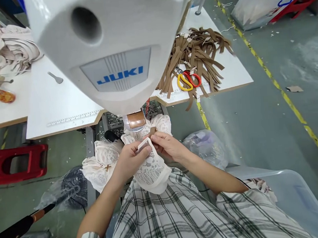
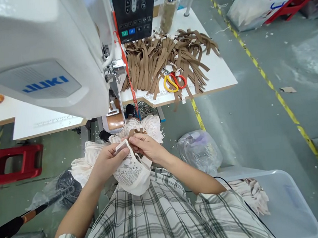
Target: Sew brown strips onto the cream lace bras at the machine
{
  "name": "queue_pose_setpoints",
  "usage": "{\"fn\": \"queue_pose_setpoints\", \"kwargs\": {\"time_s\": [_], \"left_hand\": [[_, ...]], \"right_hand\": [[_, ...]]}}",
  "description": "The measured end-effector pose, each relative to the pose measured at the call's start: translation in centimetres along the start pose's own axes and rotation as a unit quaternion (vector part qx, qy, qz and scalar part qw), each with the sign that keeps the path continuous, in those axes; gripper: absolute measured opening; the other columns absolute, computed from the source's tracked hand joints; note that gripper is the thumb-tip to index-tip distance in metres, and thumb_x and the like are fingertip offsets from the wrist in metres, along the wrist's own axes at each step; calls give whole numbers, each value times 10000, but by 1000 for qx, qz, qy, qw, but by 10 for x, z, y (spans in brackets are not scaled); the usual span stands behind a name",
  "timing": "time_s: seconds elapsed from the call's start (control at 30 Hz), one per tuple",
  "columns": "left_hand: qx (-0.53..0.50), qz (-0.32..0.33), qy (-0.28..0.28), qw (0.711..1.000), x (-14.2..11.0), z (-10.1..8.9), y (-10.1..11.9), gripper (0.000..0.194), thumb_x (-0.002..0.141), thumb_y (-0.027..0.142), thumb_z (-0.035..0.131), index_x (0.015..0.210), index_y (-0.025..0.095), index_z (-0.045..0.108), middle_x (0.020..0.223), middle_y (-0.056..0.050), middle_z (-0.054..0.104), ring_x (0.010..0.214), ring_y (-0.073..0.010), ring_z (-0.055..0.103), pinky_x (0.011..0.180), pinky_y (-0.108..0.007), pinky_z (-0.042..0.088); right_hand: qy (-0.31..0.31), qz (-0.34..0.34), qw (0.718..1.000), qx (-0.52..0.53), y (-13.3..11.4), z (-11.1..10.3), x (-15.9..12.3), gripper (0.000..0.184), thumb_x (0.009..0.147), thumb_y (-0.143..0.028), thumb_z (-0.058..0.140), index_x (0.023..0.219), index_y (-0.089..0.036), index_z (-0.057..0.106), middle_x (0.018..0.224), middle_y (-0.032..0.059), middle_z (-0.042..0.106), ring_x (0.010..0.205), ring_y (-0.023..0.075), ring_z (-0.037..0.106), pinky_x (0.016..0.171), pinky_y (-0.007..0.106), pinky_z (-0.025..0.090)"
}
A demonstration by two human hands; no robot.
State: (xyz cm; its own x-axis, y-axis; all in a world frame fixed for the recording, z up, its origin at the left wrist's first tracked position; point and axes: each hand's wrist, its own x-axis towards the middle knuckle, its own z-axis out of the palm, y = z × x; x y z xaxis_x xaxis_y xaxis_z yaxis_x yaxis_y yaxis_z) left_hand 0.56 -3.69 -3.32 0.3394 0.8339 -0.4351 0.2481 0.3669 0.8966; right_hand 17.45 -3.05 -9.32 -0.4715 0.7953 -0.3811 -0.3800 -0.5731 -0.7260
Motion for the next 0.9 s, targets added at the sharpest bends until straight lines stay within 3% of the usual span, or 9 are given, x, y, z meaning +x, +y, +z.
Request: {"fn": "queue_pose_setpoints", "kwargs": {"time_s": [0.13, 0.4, 0.5, 0.6, 0.67, 0.73, 0.8, 0.9], "left_hand": [[5, 5, 22, 1000, 0, -4, 0, 349, 859, 459, 606, 687, 162, 546, 619, 33, 472, 563, -92, 391, 531, -215, 312], [65, 40, 101, 992, -1, 7, 1, 345, 895, 431, 570, 686, 157, 552, 615, 29, 473, 580, -98, 399, 528, -217, 309], [68, 43, 108, 991, -1, 10, 1, 353, 901, 436, 569, 683, 160, 549, 613, 28, 468, 578, -100, 395, 521, -220, 299], [64, 43, 104, 992, -2, 10, 1, 380, 905, 455, 570, 660, 169, 519, 599, 31, 443, 569, -99, 379, 515, -223, 289], [64, 51, 120, 989, -2, 9, 2, 396, 913, 448, 563, 638, 175, 482, 596, 33, 423, 569, -99, 369, 517, -227, 282], [79, 65, 141, 985, -2, 8, 3, 405, 919, 436, 562, 625, 178, 454, 596, 35, 393, 572, -99, 348, 520, -234, 264], [97, 77, 150, 981, -1, 8, 4, 423, 922, 443, 563, 614, 179, 441, 590, 38, 356, 570, -98, 317, 519, -243, 241], [119, 89, 138, 979, 0, 9, 4, 458, 936, 446, 542, 585, 182, 414, 565, 44, 313, 555, -97, 294, 517, -251, 232]], "right_hand": [[88, -86, 992, -38, -22, 5, 3, 307, 880, -508, 638, 922, -208, 686, 587, -59, 452, 551, 80, 392, 531, 203, 344], [-1, -71, 992, -106, -28, -1, 2, 356, 818, -541, 692, 866, -188, 686, 827, -1, 638, 662, 92, 521, 624, 224, 445], [-16, -51, 987, -155, -35, -6, 1, 321, 812, -506, 713, 841, -187, 697, 761, -3, 639, 669, 111, 551, 619, 235, 452], [68, -81, 984, -145, -45, -13, 1, 302, 801, -495, 728, 743, -200, 700, 632, -25, 579, 581, 100, 494, 568, 237, 435], [107, -118, 982, -99, -52, -16, 1, 261, 772, -489, 758, 771, -229, 734, 700, -17, 614, 605, 101, 511, 604, 248, 473], [62, -123, 985, -101, -59, -16, -1, 224, 774, -474, 762, 801, -251, 767, 908, 18, 673, 769, 129, 597, 717, 277, 522], [-23, -112, 977, -179, -64, -10, -5, 191, 810, -440, 737, 826, -258, 789, 1097, 45, 670, 1002, 180, 622, 863, 319, 523], [-62, -137, 944, -293, -66, 4, -10, 183, 881, -402, 665, 884, -276, 798, 1065, 51, 692, 1041, 200, 624, 944, 353, 494]]}}
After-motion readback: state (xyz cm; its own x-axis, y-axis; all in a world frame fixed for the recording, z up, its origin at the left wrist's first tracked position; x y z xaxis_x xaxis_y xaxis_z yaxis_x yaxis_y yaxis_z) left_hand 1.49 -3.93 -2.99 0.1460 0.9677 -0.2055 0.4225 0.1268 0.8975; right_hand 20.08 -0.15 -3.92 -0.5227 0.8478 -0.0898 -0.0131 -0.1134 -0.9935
